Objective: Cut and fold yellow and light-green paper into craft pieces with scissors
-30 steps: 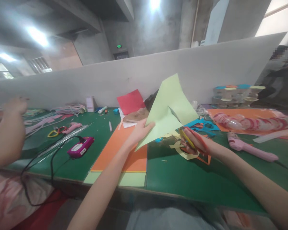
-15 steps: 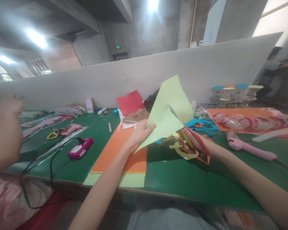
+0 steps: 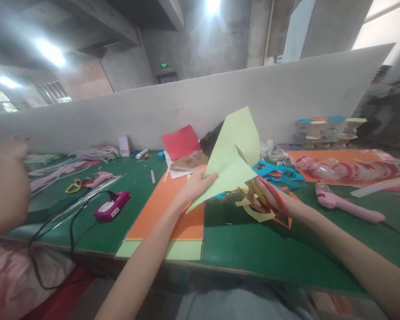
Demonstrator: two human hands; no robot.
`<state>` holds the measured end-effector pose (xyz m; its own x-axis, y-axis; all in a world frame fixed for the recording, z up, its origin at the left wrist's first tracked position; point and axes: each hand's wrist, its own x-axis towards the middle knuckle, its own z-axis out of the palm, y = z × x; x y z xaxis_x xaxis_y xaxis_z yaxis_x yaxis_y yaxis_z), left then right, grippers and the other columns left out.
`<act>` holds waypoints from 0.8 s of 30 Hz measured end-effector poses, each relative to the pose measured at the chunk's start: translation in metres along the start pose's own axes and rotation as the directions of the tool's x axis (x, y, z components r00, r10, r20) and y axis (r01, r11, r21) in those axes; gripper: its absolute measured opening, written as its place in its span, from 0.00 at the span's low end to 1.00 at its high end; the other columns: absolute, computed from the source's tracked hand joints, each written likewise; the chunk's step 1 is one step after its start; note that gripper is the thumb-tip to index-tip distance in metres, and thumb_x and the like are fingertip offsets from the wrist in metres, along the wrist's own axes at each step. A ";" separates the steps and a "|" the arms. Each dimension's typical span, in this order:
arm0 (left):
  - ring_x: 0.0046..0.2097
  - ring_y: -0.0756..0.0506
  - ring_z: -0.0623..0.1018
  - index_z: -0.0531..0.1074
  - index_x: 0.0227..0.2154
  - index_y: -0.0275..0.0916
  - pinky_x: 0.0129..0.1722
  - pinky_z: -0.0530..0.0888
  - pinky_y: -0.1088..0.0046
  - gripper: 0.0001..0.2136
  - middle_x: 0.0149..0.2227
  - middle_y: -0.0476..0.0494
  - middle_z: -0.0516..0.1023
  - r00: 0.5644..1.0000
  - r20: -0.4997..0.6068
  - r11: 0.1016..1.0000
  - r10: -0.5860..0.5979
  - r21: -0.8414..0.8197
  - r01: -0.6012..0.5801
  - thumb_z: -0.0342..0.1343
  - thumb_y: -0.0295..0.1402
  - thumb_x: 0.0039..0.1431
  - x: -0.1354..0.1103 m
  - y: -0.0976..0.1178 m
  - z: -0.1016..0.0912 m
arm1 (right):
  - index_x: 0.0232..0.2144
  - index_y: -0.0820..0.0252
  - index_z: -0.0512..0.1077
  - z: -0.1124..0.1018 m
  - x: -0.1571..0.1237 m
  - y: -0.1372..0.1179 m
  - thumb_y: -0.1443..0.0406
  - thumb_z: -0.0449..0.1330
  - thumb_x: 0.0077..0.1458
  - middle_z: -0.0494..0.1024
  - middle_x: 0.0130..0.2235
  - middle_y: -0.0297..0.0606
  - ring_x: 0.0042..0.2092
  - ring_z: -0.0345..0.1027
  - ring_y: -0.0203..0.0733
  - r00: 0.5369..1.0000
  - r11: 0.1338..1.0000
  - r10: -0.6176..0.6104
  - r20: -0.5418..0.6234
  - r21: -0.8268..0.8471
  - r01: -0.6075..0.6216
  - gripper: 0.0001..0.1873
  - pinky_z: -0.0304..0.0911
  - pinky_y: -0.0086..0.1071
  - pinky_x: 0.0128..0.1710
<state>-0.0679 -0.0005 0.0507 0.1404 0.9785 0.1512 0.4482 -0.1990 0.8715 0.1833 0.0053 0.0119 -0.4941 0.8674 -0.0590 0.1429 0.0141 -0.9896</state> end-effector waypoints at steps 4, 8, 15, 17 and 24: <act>0.37 0.46 0.76 0.76 0.45 0.38 0.36 0.71 0.73 0.20 0.40 0.44 0.80 1.000 0.016 1.000 0.011 -0.003 -0.011 0.54 0.48 0.59 0.000 0.000 0.003 | 0.30 0.55 0.61 -0.003 0.002 0.006 0.34 0.45 0.58 0.65 0.19 0.30 0.16 0.56 0.34 1.000 0.996 0.003 -0.031 -0.085 -0.005 0.32 0.48 0.27 0.14; 0.38 0.45 0.76 0.76 0.44 0.37 0.37 0.71 0.72 0.20 0.39 0.44 0.80 1.000 0.017 1.000 0.020 0.001 -0.020 0.54 0.49 0.59 0.000 0.000 0.004 | 0.30 0.57 0.64 -0.004 0.002 0.007 0.33 0.42 0.58 0.70 0.20 0.34 0.15 0.60 0.34 1.000 0.988 0.020 -0.020 -0.151 -0.023 0.35 0.49 0.25 0.12; 0.39 0.45 0.77 0.75 0.44 0.37 0.37 0.71 0.72 0.19 0.41 0.44 0.80 0.999 0.018 0.999 0.039 0.002 -0.039 0.54 0.47 0.60 -0.001 0.002 0.004 | 0.27 0.56 0.62 0.004 -0.003 -0.011 0.35 0.50 0.54 0.67 0.19 0.32 0.16 0.58 0.33 0.999 0.998 0.039 -0.024 -0.038 -0.040 0.32 0.50 0.26 0.13; 0.38 0.45 0.77 0.75 0.44 0.37 0.36 0.71 0.72 0.19 0.40 0.44 0.80 0.999 0.036 1.000 0.019 -0.002 -0.019 0.54 0.48 0.60 -0.003 0.004 0.005 | 0.28 0.56 0.61 0.004 -0.005 -0.012 0.36 0.53 0.54 0.66 0.20 0.31 0.17 0.57 0.32 1.000 1.000 -0.017 -0.004 -0.009 0.017 0.30 0.52 0.27 0.15; 0.36 0.47 0.77 0.75 0.41 0.38 0.36 0.71 0.74 0.17 0.39 0.46 0.80 0.996 0.086 1.000 -0.026 -0.004 0.027 0.54 0.47 0.60 -0.007 0.009 0.006 | 0.27 0.57 0.64 -0.008 0.005 0.010 0.34 0.46 0.56 0.64 0.15 0.32 0.16 0.57 0.34 0.996 0.993 -0.089 0.025 -0.078 0.091 0.34 0.51 0.27 0.14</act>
<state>-0.0599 -0.0090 0.0545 0.2040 0.9750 0.0876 0.4479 -0.1725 0.8773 0.1886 0.0139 0.0027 -0.5262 0.8500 0.0265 0.1635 0.1316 -0.9777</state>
